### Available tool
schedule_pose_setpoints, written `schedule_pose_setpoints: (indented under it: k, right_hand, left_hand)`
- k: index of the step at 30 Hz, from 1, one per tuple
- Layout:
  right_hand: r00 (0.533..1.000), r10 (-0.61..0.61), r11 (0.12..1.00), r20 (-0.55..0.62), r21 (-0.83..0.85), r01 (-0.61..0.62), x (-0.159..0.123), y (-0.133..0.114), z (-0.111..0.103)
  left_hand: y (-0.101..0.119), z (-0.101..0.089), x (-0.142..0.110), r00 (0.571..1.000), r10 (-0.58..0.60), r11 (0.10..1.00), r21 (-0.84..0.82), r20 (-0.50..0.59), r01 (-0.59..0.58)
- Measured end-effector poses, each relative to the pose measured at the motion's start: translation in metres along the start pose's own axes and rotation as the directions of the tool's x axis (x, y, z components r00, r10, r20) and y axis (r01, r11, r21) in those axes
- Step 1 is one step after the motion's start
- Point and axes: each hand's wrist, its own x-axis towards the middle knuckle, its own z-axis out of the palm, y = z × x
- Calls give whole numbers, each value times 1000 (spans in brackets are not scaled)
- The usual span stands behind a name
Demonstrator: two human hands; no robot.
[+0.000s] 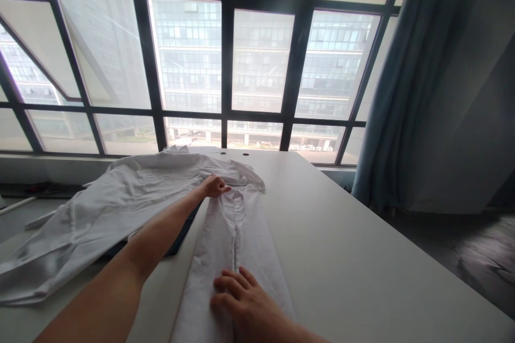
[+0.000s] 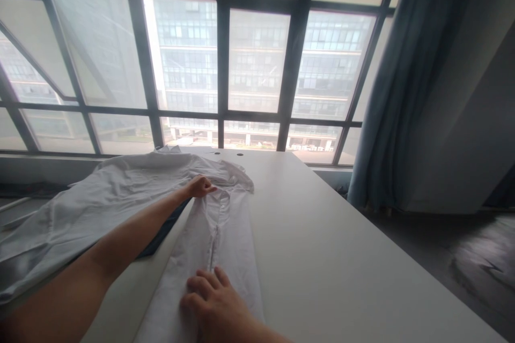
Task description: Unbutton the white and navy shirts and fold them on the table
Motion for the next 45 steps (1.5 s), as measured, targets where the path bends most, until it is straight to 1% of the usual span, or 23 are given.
schedule_pose_setpoints:
  k: [3,6,9,12,14,15,17,20,22,24,26,28,30,33,35,37,39,41,43,45]
  right_hand:
    - [1000,-8,1000,-8,-15,8,1,2,2]
    - [1000,-19,999,-16,-47,18,1,2,3]
    - [1000,-11,997,-20,-80,9,1,1,4]
    - [1000,-1,995,-5,-100,0,1,1,5]
    - [1000,3,996,0,-89,-3,1,0,4]
    - [1000,3,997,2,-74,-3,1,0,3]
    - [1000,2,999,11,-35,-2,1,-3,-3]
    - [1000,-6,1000,23,27,5,0,-11,-16]
    - [1000,-9,998,15,69,8,-1,-18,-26]
    - [1000,-2,995,-5,104,3,-2,-24,-34]
    - [1000,14,993,-23,119,-11,-4,-29,-38]
    - [1000,23,993,-20,120,-20,-5,-31,-40]
    - [1000,28,993,-10,118,-26,-5,-33,-41]
    - [1000,28,994,-11,107,-27,-5,-35,-42]
    - [999,30,995,-11,99,-29,-5,-37,-44]
    - [1000,30,994,-8,101,-29,-5,-39,-46]
    - [1000,27,994,-3,108,-27,-5,-40,-48]
    - [1000,27,994,6,109,-27,-6,-40,-48]
    - [1000,25,994,15,103,-26,-6,-39,-47]
    - [1000,20,995,19,101,-22,-6,-37,-45]
  left_hand:
    - [6,-5,9,996,-38,998,54,86,33]
    - [12,-3,15,991,-77,991,115,111,64]
    - [20,10,15,986,-143,975,181,86,125]
    - [27,26,8,979,-199,957,220,29,188]
    - [31,31,1,974,-228,948,226,-13,225]
    - [32,31,-2,970,-240,944,223,-37,242]
    - [36,24,-6,961,-261,939,208,-87,274]
    - [44,4,-13,952,-272,943,161,-141,293]
    - [54,-10,-23,960,-257,956,118,-114,270]
    - [68,-20,-38,980,-200,978,59,-20,201]
    - [85,-27,-57,991,-74,995,-57,115,81]
    - [100,-30,-76,978,50,984,-176,202,-14]
    - [113,-31,-89,971,95,975,-217,220,-46]
    - [121,-27,-99,974,102,979,-197,204,-61]
    - [121,-21,-102,976,133,974,-207,173,-96]
    - [117,-13,-106,977,183,966,-206,108,-158]
    - [108,-6,-109,966,254,951,-197,53,-240]
    - [95,0,-109,949,311,935,-198,52,-295]
    - [77,4,-104,952,296,945,-172,75,-280]
    - [56,7,-94,971,224,969,-120,83,-214]
